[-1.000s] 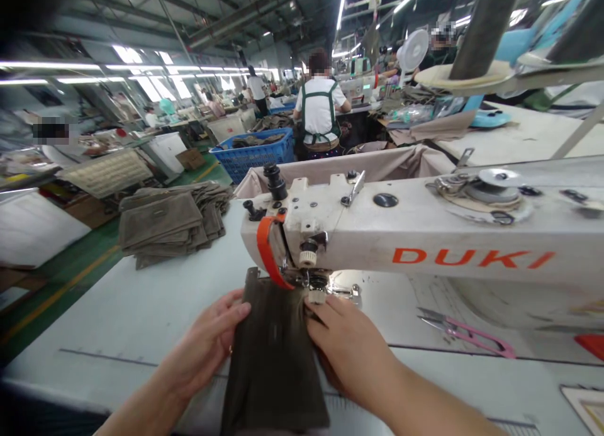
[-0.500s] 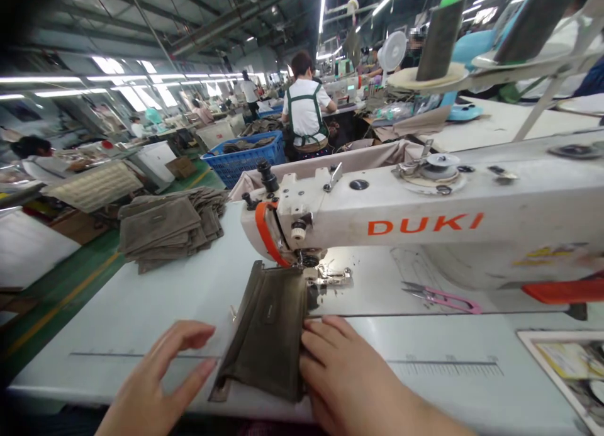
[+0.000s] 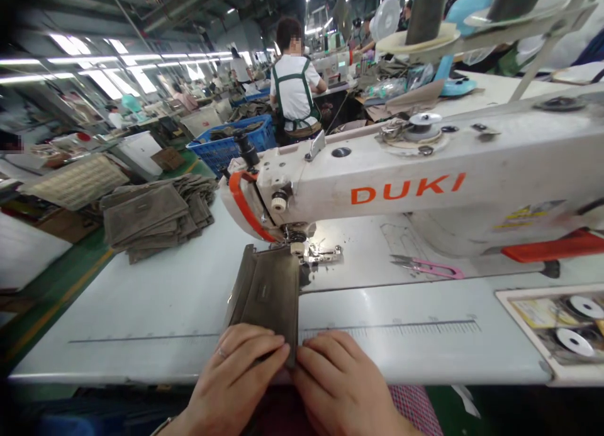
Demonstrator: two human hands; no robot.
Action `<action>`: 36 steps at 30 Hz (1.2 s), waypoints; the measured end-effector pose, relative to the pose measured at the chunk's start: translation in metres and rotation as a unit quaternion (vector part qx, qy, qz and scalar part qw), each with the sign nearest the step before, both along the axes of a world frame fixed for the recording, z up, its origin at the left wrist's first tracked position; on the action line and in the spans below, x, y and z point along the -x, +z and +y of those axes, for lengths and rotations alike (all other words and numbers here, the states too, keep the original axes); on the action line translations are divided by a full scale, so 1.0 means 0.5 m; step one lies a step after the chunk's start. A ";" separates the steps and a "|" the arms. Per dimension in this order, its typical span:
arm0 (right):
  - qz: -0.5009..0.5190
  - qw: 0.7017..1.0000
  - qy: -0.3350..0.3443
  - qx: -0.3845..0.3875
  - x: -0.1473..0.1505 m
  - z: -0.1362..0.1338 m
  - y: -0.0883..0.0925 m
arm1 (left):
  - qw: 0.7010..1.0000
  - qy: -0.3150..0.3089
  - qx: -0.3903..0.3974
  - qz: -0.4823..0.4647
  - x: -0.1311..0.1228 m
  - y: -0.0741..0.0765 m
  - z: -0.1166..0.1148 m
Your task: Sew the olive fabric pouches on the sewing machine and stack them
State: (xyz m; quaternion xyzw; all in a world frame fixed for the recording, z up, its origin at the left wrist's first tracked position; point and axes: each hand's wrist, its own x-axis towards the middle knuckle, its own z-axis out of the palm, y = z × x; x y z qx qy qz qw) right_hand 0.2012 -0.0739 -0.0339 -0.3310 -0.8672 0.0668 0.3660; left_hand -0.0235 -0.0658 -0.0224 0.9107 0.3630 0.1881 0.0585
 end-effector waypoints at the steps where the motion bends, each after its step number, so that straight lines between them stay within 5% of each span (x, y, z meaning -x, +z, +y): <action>1: 0.003 1.000 0.002 0.011 0.000 -0.001 0.001 | 1.000 0.005 0.012 0.001 -0.002 -0.001 -0.002; 11: 0.037 0.997 0.021 0.058 -0.014 -0.014 0.016 | 0.988 0.022 0.098 -0.117 -0.025 0.029 0.013; 23: 0.032 0.999 -0.006 0.042 0.000 -0.013 0.002 | 0.986 -0.027 0.025 -0.161 -0.026 0.010 0.006; 36: -0.001 0.999 -0.012 -0.045 -0.002 0.006 -0.020 | 0.995 -0.059 0.000 -0.077 -0.027 -0.004 0.024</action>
